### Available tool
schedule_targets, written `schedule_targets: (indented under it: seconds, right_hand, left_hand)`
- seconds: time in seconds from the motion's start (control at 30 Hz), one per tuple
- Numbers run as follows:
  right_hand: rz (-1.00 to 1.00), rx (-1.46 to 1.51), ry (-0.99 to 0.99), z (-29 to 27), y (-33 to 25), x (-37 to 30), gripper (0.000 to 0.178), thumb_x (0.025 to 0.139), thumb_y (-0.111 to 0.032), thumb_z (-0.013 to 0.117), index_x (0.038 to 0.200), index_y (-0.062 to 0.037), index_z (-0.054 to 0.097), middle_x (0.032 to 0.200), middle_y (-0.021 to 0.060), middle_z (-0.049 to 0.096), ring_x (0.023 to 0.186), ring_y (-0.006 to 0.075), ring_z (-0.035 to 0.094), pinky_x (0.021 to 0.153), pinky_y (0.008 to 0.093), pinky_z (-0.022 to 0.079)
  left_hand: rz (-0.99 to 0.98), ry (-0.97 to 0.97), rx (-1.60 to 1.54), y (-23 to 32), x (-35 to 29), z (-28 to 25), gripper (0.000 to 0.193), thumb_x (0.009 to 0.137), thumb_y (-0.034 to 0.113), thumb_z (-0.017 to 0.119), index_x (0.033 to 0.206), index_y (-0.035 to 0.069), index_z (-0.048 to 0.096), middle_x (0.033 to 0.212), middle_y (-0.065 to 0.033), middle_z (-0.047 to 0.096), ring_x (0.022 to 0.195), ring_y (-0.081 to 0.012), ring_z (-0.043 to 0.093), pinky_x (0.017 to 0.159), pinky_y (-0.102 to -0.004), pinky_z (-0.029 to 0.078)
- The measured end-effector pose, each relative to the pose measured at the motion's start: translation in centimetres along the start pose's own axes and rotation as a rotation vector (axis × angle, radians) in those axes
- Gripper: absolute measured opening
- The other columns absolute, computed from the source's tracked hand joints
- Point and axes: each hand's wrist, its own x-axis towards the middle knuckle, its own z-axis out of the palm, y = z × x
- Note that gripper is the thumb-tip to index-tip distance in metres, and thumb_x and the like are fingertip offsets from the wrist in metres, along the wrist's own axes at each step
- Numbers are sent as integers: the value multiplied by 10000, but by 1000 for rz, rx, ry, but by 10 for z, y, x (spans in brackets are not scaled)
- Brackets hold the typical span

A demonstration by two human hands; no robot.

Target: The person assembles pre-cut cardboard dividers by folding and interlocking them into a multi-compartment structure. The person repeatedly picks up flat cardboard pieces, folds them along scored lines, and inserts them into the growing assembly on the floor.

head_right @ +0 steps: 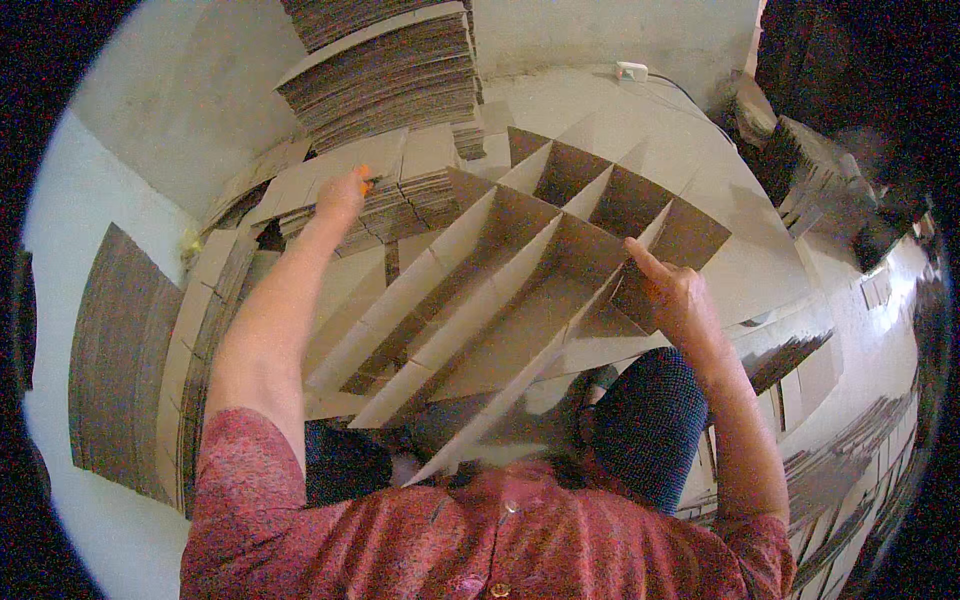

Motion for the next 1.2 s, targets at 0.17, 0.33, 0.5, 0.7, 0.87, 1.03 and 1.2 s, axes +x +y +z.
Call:
schedule_targets:
  seconds: [0.17, 0.33, 0.5, 0.7, 0.87, 1.03, 1.2]
  right_hand:
    - [3, -105, 176, -6, -16, 3, 435, 818, -90, 574, 1242, -74, 480, 898, 179, 619, 814, 350, 605, 721, 393, 485]
    - [54, 269, 266, -15, -57, 12, 448, 849, -174, 594, 1247, -18, 458, 997, 133, 620, 838, 279, 617, 775, 336, 478]
    - [472, 1285, 24, -18, -105, 36, 440, 880, -251, 564, 1201, 39, 488, 1047, 115, 616, 848, 199, 616, 769, 307, 483]
    - [490, 1255, 227, -21, -85, 21, 211, 854, -155, 567, 995, -7, 622, 934, 63, 640, 844, 149, 595, 753, 273, 466]
    - [251, 795, 322, -42, -76, -28, 201, 852, -111, 562, 1009, -9, 637, 887, 43, 660, 827, 105, 584, 732, 242, 454]
    - [299, 672, 164, -34, -84, -50, 154, 864, -89, 557, 954, 8, 635, 794, 27, 638, 752, 80, 540, 672, 238, 446]
    - [274, 644, 121, 0, -75, -67, 140, 867, -76, 560, 957, 14, 619, 789, 40, 635, 727, 81, 505, 645, 254, 440]
  left_hand:
    - [0, -39, -402, -26, 6, -11, 151, 802, 192, 626, 886, 78, 679, 775, -135, 640, 731, -253, 585, 686, -343, 452]
    - [-97, 187, -802, -29, -17, -32, 247, 811, 227, 629, 1034, 126, 664, 798, -121, 650, 770, -123, 573, 679, -292, 435]
    - [475, 379, -732, 90, -104, -81, 296, 809, 106, 568, 1095, 48, 618, 1111, -144, 603, 1014, -221, 580, 843, -289, 456]
    - [741, 393, -758, 134, -147, -91, 479, 748, 197, 692, 1174, 35, 543, 1213, -157, 525, 1132, -312, 499, 980, -354, 381]
    - [-114, 348, -1188, 66, -98, -88, 416, 798, 155, 675, 1148, -16, 527, 847, -44, 593, 712, -117, 580, 608, -252, 476]
    - [-132, 8, -1257, 50, -98, -50, 297, 861, 154, 595, 1095, -23, 550, 914, -64, 625, 760, -118, 590, 670, -252, 500]
    - [-163, -11, -1334, 40, -98, -29, 245, 849, 154, 611, 1026, -13, 583, 898, -64, 628, 771, -120, 599, 673, -248, 503]
